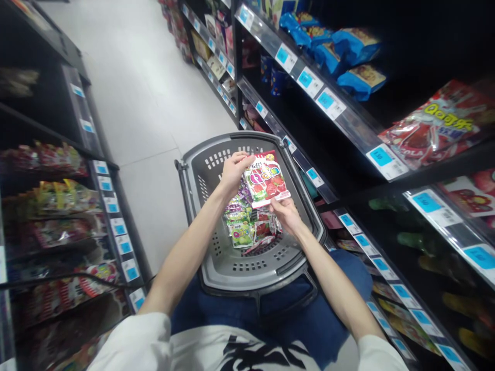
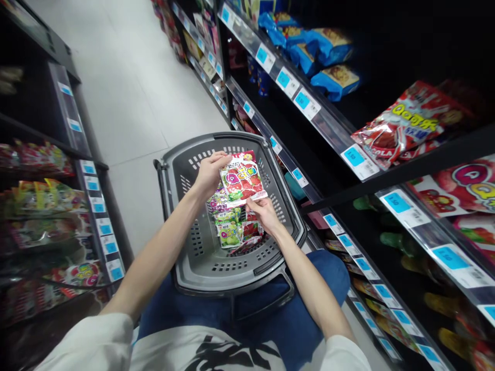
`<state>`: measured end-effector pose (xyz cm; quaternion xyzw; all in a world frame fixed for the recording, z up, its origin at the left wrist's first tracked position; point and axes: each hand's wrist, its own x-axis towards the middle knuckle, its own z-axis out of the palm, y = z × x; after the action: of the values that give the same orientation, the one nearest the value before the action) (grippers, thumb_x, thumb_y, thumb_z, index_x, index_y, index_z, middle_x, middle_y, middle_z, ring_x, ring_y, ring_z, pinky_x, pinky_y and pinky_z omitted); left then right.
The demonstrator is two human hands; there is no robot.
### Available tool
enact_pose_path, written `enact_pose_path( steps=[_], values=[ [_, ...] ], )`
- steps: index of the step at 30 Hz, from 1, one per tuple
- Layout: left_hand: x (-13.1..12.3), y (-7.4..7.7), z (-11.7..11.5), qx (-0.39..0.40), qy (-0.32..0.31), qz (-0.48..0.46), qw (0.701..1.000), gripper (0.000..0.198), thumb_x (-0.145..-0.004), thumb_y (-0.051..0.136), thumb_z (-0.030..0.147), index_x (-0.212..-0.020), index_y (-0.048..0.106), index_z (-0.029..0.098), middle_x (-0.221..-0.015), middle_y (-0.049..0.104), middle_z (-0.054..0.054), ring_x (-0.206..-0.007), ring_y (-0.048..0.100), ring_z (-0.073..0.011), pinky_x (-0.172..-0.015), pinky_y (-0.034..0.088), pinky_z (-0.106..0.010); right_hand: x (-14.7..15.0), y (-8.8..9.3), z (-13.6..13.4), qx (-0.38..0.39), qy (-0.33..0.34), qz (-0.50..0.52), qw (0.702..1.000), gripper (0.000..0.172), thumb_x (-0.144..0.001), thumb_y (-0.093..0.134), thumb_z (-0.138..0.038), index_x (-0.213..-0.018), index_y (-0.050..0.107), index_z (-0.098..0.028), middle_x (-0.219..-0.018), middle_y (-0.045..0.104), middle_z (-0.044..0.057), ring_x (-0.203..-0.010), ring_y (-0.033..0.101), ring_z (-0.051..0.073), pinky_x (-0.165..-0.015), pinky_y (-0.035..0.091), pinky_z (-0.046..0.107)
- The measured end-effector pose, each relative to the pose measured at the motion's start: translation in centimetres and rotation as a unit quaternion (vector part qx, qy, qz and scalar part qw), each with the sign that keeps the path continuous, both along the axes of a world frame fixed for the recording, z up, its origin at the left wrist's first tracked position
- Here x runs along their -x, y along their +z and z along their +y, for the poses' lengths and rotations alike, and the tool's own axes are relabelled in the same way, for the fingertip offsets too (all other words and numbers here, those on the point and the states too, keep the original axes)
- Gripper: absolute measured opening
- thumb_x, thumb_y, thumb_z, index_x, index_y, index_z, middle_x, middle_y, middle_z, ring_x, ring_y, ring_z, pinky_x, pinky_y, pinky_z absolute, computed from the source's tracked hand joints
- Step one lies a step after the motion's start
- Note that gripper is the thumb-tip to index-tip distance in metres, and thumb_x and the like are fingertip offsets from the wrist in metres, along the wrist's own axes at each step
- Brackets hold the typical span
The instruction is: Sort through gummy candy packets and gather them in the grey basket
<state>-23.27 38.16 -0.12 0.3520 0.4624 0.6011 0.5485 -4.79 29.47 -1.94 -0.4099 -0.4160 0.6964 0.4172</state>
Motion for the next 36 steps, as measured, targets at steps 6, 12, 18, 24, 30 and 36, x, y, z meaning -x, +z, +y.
enact_pose_path(
  steps=[6,12,18,24,30,36],
  values=[
    [-0.08,0.30,0.02,-0.022,0.007,0.011,1.000,0.025,-0.067,0.081,0.036,-0.063,0.065,0.016,-0.112,0.058,-0.005,-0.091,0.055,-0.0155,-0.079,0.051,-0.030,0.07,-0.18,0.00,-0.013,0.009,0.002,1.000,0.047,-0.072,0.082,-0.056,-0.057,0.066,-0.015,-0.068,0.058,0.002,-0.071,0.051,0.011,-0.074,0.036,0.024],
    [0.12,0.08,0.22,-0.026,0.008,0.039,0.999,0.025,-0.069,0.078,0.037,-0.064,0.063,0.018,-0.115,0.060,-0.006,-0.097,0.056,-0.0182,-0.086,0.053,-0.035,0.13,-0.07,0.16,-0.008,0.005,-0.006,1.000,0.048,-0.073,0.081,-0.057,-0.056,0.065,-0.014,-0.067,0.058,0.002,-0.070,0.051,0.010,-0.073,0.037,0.024],
    [0.20,0.05,0.23,-0.037,0.001,0.013,0.999,0.024,-0.070,0.079,0.036,-0.065,0.065,0.017,-0.117,0.058,-0.006,-0.096,0.057,-0.0168,-0.086,0.052,-0.034,0.11,-0.04,0.27,-0.001,0.008,-0.017,1.000,0.049,-0.072,0.081,-0.059,-0.057,0.065,-0.015,-0.065,0.057,0.002,-0.068,0.050,0.010,-0.072,0.036,0.024],
    [0.34,0.01,0.34,-0.030,0.010,0.031,0.999,0.023,-0.070,0.079,0.036,-0.066,0.066,0.018,-0.121,0.058,-0.005,-0.099,0.057,-0.0186,-0.088,0.053,-0.037,0.11,-0.16,0.33,-0.006,0.007,-0.018,1.000,0.050,-0.071,0.081,-0.059,-0.056,0.064,-0.015,-0.065,0.056,0.001,-0.067,0.049,0.010,-0.072,0.035,0.025],
    [0.34,0.09,0.28,-0.039,0.017,0.033,0.999,0.023,-0.070,0.079,0.037,-0.066,0.066,0.018,-0.121,0.058,-0.005,-0.099,0.058,-0.0187,-0.089,0.053,-0.037,0.13,-0.16,0.28,-0.006,0.008,-0.014,1.000,0.050,-0.072,0.081,-0.059,-0.056,0.064,-0.015,-0.065,0.056,0.001,-0.067,0.049,0.010,-0.073,0.034,0.025],
    [0.31,-0.14,0.32,-0.042,0.013,0.037,0.998,0.024,-0.071,0.078,0.037,-0.068,0.065,0.018,-0.122,0.057,-0.005,-0.097,0.059,-0.0177,-0.087,0.054,-0.037,0.23,0.04,0.23,0.003,0.006,-0.023,1.000,0.052,-0.070,0.081,-0.062,-0.056,0.063,-0.015,-0.065,0.056,0.001,-0.067,0.048,0.010,-0.072,0.036,0.025]
  ],
)
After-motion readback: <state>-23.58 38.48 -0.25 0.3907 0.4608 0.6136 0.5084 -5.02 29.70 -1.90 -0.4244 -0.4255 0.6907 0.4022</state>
